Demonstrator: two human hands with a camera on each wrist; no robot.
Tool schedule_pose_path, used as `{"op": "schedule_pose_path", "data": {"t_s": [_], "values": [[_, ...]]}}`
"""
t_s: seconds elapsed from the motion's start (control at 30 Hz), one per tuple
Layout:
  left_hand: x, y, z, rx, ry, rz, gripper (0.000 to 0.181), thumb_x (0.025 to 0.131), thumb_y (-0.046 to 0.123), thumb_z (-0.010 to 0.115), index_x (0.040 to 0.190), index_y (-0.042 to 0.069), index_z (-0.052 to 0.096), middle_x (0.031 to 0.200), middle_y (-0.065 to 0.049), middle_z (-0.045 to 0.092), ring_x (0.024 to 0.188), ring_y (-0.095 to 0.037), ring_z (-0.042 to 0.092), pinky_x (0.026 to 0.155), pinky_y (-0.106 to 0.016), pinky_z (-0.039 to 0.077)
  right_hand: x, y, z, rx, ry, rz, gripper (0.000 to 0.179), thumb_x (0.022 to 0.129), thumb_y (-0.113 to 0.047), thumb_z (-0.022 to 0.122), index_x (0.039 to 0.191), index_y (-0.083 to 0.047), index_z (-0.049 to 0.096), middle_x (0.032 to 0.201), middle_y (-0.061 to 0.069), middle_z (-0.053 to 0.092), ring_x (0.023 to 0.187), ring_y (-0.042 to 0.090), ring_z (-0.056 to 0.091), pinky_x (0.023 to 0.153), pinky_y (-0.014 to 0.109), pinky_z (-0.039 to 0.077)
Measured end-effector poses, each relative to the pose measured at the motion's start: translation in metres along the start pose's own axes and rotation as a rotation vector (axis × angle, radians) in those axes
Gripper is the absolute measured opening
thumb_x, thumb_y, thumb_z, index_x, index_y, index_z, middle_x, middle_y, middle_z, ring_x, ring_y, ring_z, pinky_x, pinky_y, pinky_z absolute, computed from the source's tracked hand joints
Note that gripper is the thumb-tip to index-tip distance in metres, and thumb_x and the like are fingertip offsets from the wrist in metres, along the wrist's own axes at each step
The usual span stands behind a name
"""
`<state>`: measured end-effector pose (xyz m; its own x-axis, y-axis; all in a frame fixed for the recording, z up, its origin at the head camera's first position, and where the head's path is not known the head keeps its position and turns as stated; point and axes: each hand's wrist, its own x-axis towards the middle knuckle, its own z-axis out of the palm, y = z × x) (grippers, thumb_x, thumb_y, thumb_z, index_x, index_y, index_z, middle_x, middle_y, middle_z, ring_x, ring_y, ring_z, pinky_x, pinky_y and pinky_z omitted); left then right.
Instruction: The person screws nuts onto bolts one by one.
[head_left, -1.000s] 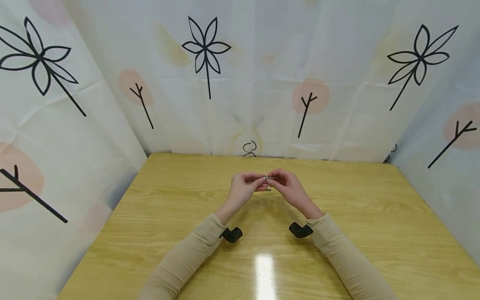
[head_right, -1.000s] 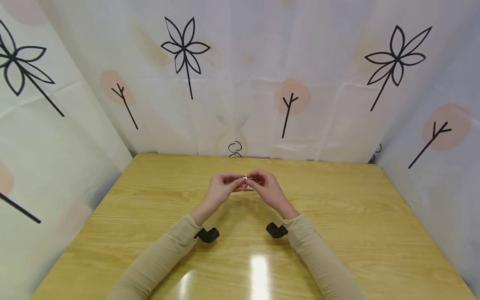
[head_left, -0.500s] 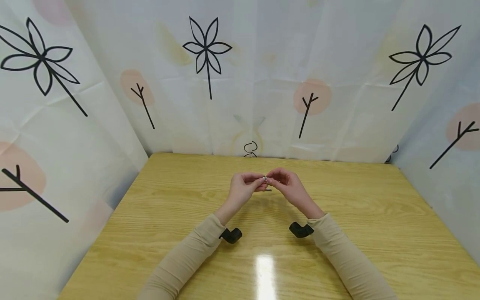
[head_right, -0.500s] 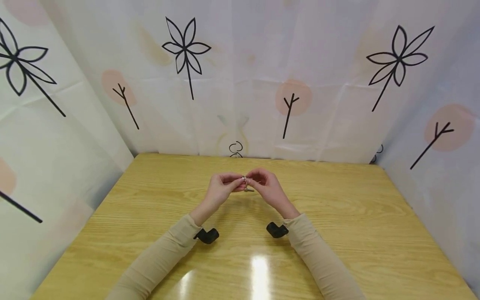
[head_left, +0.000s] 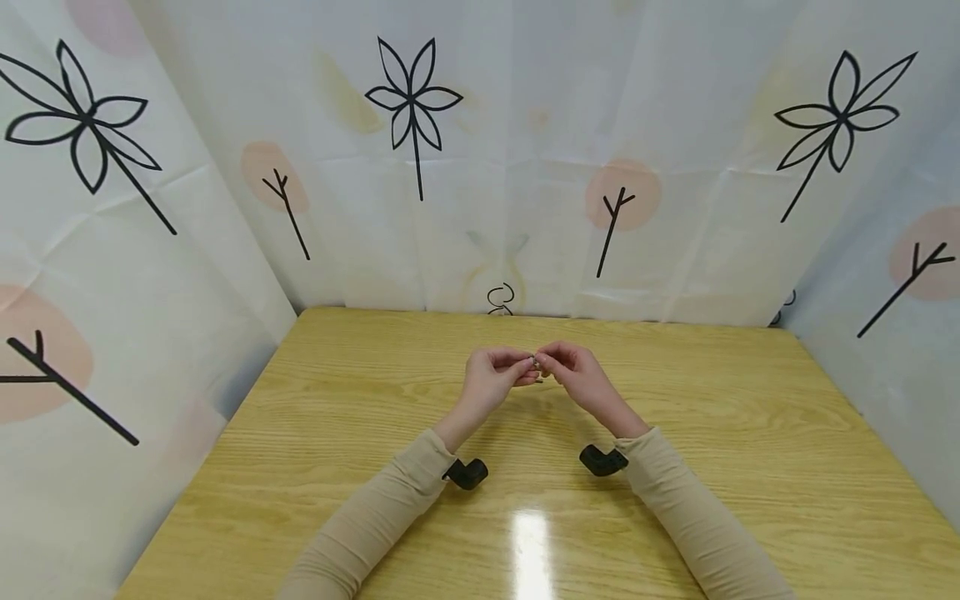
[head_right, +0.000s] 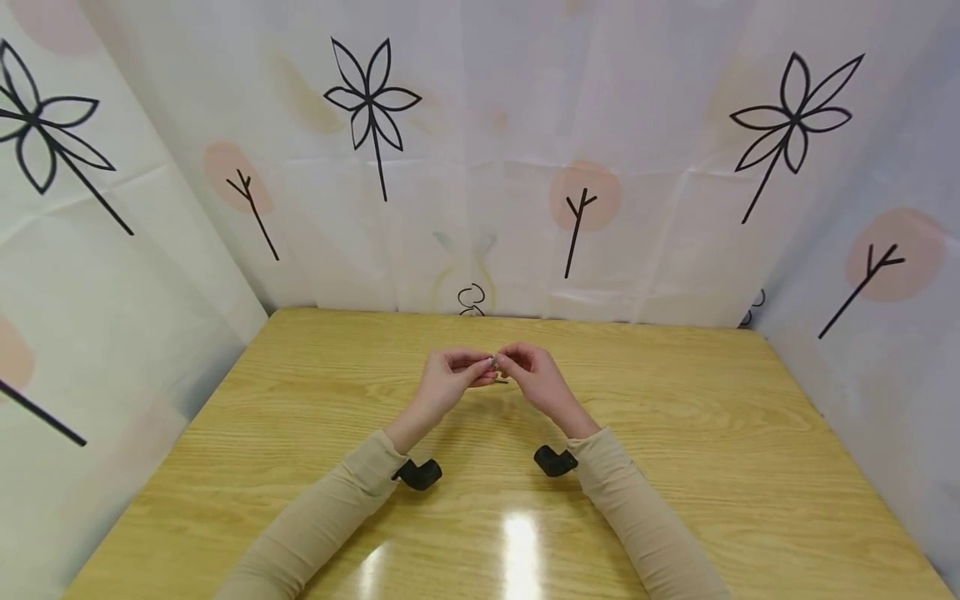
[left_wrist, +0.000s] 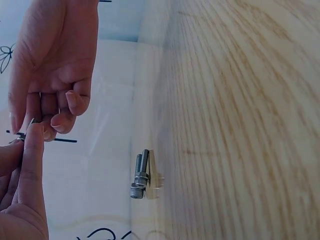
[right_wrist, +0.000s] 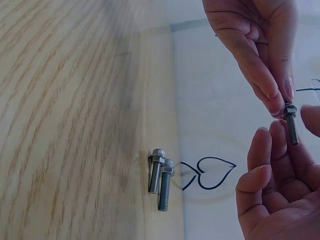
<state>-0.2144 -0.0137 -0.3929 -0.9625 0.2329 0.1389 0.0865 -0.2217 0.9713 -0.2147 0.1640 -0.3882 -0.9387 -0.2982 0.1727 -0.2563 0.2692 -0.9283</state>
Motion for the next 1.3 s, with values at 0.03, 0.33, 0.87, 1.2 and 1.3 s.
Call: {"op": "schedule_pose_path", "data": {"t_s": [0.03,0.33,0.87,1.2,1.3], "values": [[0.0,0.0,0.0,-0.002,0.002,-0.001,0.015,0.088,-0.006,0.064,0.101,-0.013,0.068,0.091,-0.024,0.069,0.082,-0.035,0.069,0.08,-0.046,0.058,0.0,0.0,0.0,0.01,-0.005,0.004,0.024,0.099,-0.019,0.057,0.109,0.002,0.064,0.101,0.015,0.064,0.095,0.034,0.059,0.081,0.048,0.052],[0.001,-0.001,-0.001,0.001,-0.011,0.013,0.016,0.089,-0.004,0.064,0.102,-0.013,0.068,0.093,-0.027,0.068,0.083,-0.036,0.069,0.08,-0.045,0.058,-0.008,-0.029,0.002,-0.019,-0.033,-0.012,0.02,0.099,-0.007,0.053,0.108,0.01,0.061,0.1,0.022,0.063,0.092,0.038,0.059,0.073,0.027,0.05],[0.002,0.0,0.0,-0.017,0.014,0.023,0.017,0.089,-0.003,0.065,0.102,-0.014,0.067,0.091,-0.024,0.069,0.078,-0.027,0.071,0.08,-0.046,0.058,-0.001,-0.005,0.0,0.09,0.009,0.01,0.025,0.096,-0.016,0.062,0.114,0.001,0.06,0.107,0.014,0.063,0.092,0.022,0.061,0.081,0.049,0.051],[0.001,-0.001,-0.001,0.01,-0.009,0.021,0.018,0.089,-0.003,0.065,0.103,-0.013,0.067,0.094,-0.027,0.067,0.081,-0.031,0.07,0.081,-0.047,0.058,0.0,-0.004,0.002,0.014,-0.019,0.015,0.024,0.099,-0.019,0.056,0.108,0.002,0.063,0.098,0.016,0.063,0.091,0.041,0.054,0.076,0.05,0.049],[0.0,-0.001,-0.001,0.012,-0.008,0.016,0.017,0.089,-0.003,0.064,0.103,-0.012,0.068,0.094,-0.026,0.068,0.082,-0.033,0.07,0.081,-0.048,0.058,0.0,-0.006,0.002,-0.014,-0.046,0.033,0.026,0.101,-0.02,0.052,0.107,0.002,0.063,0.095,0.021,0.061,0.084,0.038,0.051,0.069,0.045,0.047]]}}
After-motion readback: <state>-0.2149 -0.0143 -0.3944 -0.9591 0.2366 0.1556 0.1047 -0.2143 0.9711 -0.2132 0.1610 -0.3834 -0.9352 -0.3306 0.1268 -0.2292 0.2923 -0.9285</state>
